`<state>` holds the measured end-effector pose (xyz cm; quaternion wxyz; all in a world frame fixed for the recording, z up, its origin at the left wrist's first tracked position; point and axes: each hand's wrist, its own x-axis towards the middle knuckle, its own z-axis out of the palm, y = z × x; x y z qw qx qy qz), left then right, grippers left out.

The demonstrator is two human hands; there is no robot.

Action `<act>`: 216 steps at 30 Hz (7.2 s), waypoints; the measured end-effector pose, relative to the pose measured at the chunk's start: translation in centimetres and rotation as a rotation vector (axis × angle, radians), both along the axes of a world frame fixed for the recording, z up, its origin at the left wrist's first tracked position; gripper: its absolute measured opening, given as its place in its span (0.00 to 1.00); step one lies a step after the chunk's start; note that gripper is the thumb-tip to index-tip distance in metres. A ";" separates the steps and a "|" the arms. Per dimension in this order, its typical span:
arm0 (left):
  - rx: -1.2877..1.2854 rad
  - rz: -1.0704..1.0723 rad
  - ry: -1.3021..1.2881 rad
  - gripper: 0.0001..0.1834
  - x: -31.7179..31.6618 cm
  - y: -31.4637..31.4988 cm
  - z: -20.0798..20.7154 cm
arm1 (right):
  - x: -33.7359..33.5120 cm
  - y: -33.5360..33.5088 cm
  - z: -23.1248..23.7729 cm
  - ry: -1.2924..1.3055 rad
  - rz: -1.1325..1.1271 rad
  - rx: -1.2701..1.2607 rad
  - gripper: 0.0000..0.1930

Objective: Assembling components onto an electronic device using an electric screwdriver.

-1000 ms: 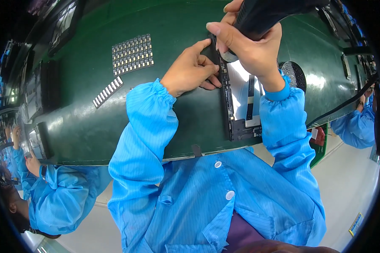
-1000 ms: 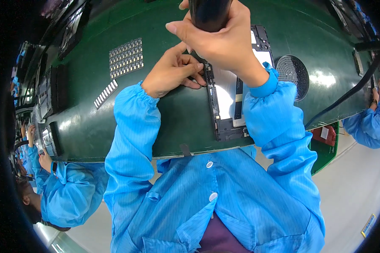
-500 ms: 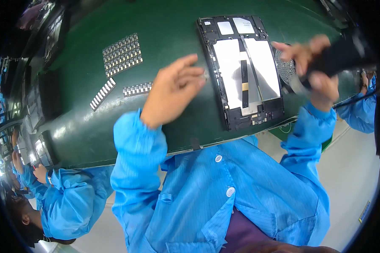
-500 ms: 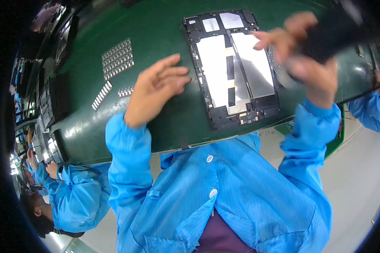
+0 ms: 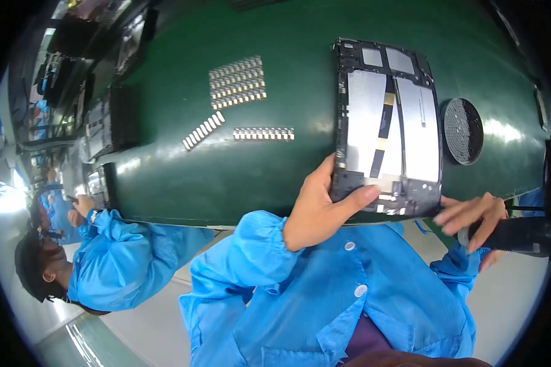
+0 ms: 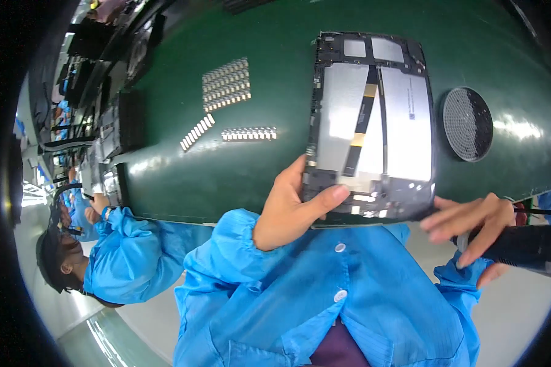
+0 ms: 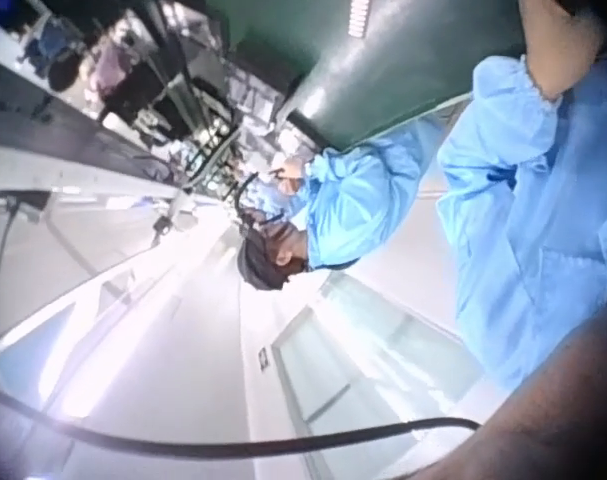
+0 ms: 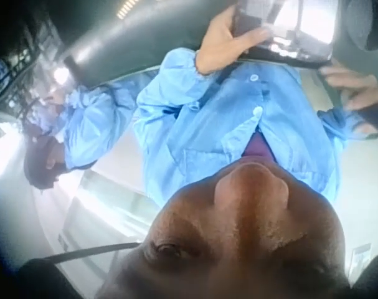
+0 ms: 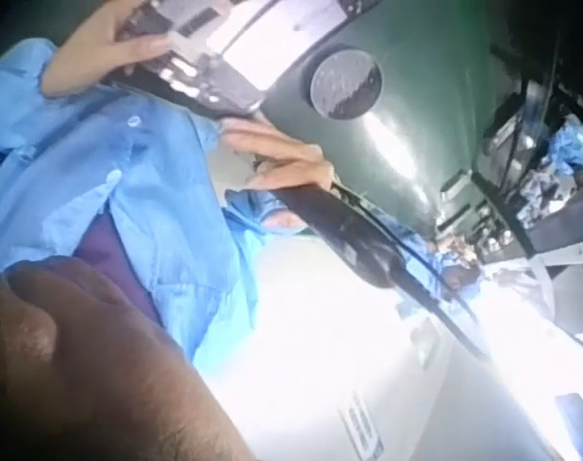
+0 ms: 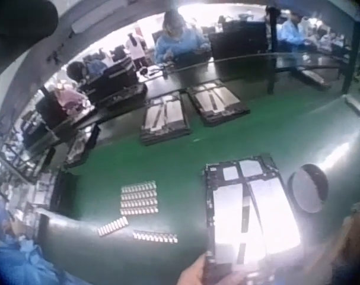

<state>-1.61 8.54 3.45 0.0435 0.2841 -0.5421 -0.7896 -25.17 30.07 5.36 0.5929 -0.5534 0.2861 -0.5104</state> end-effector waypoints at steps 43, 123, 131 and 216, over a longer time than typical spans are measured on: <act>-2.101 -0.001 -0.357 0.28 -15.4 -36.1 -2.6 | 2.3 -16.1 -4.1 -0.152 -0.924 0.130 0.14; -1.249 -0.312 0.754 0.14 -4.6 1.2 -4.9 | -3.4 -9.3 -1.0 -0.013 -1.458 -0.060 0.16; -1.034 -0.313 0.730 0.14 -4.6 0.0 -4.0 | -4.0 -9.0 -1.5 0.041 -1.445 -0.039 0.16; -0.397 -0.348 -0.141 0.10 -10.4 -14.1 -2.8 | -0.2 -11.3 3.5 0.050 -1.563 -0.279 0.21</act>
